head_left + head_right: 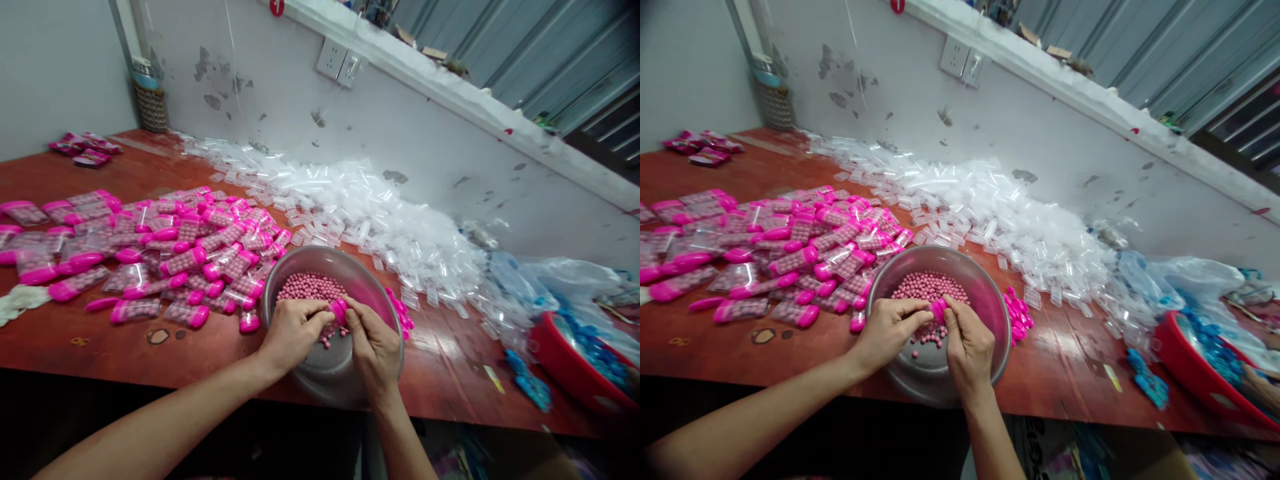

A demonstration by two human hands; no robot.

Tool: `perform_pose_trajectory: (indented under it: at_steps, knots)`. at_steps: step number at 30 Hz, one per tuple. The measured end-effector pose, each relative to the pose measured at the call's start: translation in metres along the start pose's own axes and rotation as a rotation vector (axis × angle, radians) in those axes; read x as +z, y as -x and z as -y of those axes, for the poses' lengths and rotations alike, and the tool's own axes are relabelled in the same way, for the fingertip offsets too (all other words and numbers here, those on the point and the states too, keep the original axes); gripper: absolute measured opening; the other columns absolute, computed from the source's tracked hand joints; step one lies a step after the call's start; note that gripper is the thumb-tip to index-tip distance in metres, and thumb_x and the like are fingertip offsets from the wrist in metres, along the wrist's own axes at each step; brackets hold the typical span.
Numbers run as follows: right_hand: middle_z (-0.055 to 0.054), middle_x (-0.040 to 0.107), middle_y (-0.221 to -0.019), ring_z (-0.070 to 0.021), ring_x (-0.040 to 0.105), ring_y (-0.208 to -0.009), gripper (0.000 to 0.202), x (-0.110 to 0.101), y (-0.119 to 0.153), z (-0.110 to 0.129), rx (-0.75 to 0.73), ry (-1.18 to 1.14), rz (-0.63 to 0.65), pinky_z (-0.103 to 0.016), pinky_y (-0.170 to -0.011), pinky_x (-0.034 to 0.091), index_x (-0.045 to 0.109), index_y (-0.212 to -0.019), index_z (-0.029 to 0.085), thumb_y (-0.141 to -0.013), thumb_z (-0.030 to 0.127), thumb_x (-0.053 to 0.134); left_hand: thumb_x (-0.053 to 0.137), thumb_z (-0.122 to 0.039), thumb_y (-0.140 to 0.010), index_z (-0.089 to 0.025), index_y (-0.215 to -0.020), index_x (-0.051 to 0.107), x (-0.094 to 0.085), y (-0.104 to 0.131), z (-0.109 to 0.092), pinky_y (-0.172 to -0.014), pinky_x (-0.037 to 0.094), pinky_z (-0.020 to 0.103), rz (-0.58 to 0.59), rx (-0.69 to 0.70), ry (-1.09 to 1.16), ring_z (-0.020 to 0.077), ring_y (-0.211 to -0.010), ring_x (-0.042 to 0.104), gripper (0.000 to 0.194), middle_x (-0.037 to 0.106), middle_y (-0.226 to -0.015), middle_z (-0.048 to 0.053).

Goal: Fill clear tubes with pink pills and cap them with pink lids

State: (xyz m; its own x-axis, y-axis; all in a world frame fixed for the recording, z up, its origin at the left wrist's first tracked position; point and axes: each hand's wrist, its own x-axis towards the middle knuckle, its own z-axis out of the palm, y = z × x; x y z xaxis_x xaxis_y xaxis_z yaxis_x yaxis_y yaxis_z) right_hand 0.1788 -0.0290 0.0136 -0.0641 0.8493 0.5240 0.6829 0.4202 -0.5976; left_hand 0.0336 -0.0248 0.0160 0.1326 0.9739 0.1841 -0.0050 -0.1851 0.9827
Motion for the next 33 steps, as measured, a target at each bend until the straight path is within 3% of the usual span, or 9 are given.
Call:
perform_pose_trajectory:
  at_steps: [4,7,9,12,20,24,29,33]
  knots:
    - [-0.009,0.062,-0.106,-0.0200,0.058,-0.098,0.031,-0.001,0.002,-0.001,-0.178,0.110,0.065,-0.036,-0.084,0.047,0.054,-0.113,0.017,-0.085,0.023,0.043,0.051,-0.020,-0.076,-0.015,-0.065,0.066,0.000,-0.002,0.004,-0.049,0.038,0.019,-0.026,-0.035,-0.017,0.0110,-0.050,0.053,0.019,0.061,-0.054,-0.001]
    - [-0.017,0.055,-0.111,-0.0264,0.052,-0.104,0.054,0.004,0.004,0.001,-0.313,0.312,0.104,-0.040,-0.083,0.047,0.041,-0.124,0.010,-0.078,0.036,0.053,0.053,-0.021,-0.073,-0.014,-0.064,0.067,0.000,-0.005,0.007,-0.050,0.040,0.020,-0.046,-0.087,-0.038,0.0123,-0.051,0.053,0.018,0.062,-0.056,0.000]
    - [-0.021,0.052,-0.113,-0.0299,0.050,-0.105,0.066,0.010,0.004,0.003,-0.319,0.454,0.107,-0.042,-0.078,0.049,0.037,-0.126,0.007,-0.074,0.044,0.054,0.053,-0.021,-0.073,-0.014,-0.065,0.067,0.000,-0.008,0.008,-0.049,0.041,0.020,-0.046,-0.124,-0.044,0.0127,-0.052,0.054,0.018,0.062,-0.057,0.001]
    - [-0.021,0.053,-0.109,-0.0306,0.051,-0.100,0.063,0.017,0.003,0.004,-0.306,0.569,0.108,-0.040,-0.071,0.051,0.038,-0.124,0.006,-0.074,0.044,0.050,0.052,-0.022,-0.073,-0.013,-0.062,0.065,0.001,-0.010,0.008,-0.048,0.041,0.020,-0.037,-0.152,-0.031,0.0125,-0.050,0.053,0.019,0.061,-0.057,0.001]
    - [-0.015,0.056,-0.102,-0.0263,0.053,-0.095,0.056,0.017,0.001,-0.001,-0.363,0.454,0.008,-0.039,-0.078,0.048,0.040,-0.121,0.011,-0.070,0.031,0.054,0.050,-0.019,-0.073,-0.013,-0.055,0.059,0.005,-0.008,0.007,-0.048,0.038,0.020,-0.004,-0.104,0.066,0.0113,-0.049,0.051,0.021,0.058,-0.052,0.001]
    - [-0.015,0.053,-0.109,-0.0265,0.050,-0.103,0.057,0.018,0.001,-0.001,-0.314,0.398,0.050,-0.041,-0.084,0.045,0.038,-0.123,0.012,-0.070,0.027,0.054,0.055,-0.019,-0.069,-0.012,-0.064,0.064,0.005,-0.011,0.012,-0.052,0.040,0.022,-0.021,-0.146,0.144,0.0123,-0.052,0.052,0.013,0.061,-0.058,0.002]
    - [-0.017,0.052,-0.114,-0.0301,0.048,-0.104,0.065,0.013,-0.001,0.007,-0.268,0.527,0.119,-0.046,-0.083,0.043,0.035,-0.126,0.011,-0.070,0.038,0.056,0.055,-0.019,-0.069,-0.012,-0.069,0.067,0.004,-0.014,0.013,-0.056,0.042,0.022,-0.064,-0.140,0.093,0.0141,-0.059,0.056,0.014,0.065,-0.064,0.003]
    - [-0.017,0.055,-0.104,-0.0285,0.050,-0.093,0.056,0.010,0.000,0.011,-0.304,0.619,0.118,-0.042,-0.076,0.045,0.039,-0.122,0.010,-0.074,0.036,0.050,0.055,-0.017,-0.068,-0.012,-0.064,0.066,0.005,-0.012,0.012,-0.054,0.041,0.022,-0.056,-0.122,0.023,0.0133,-0.055,0.053,0.013,0.062,-0.058,0.002]
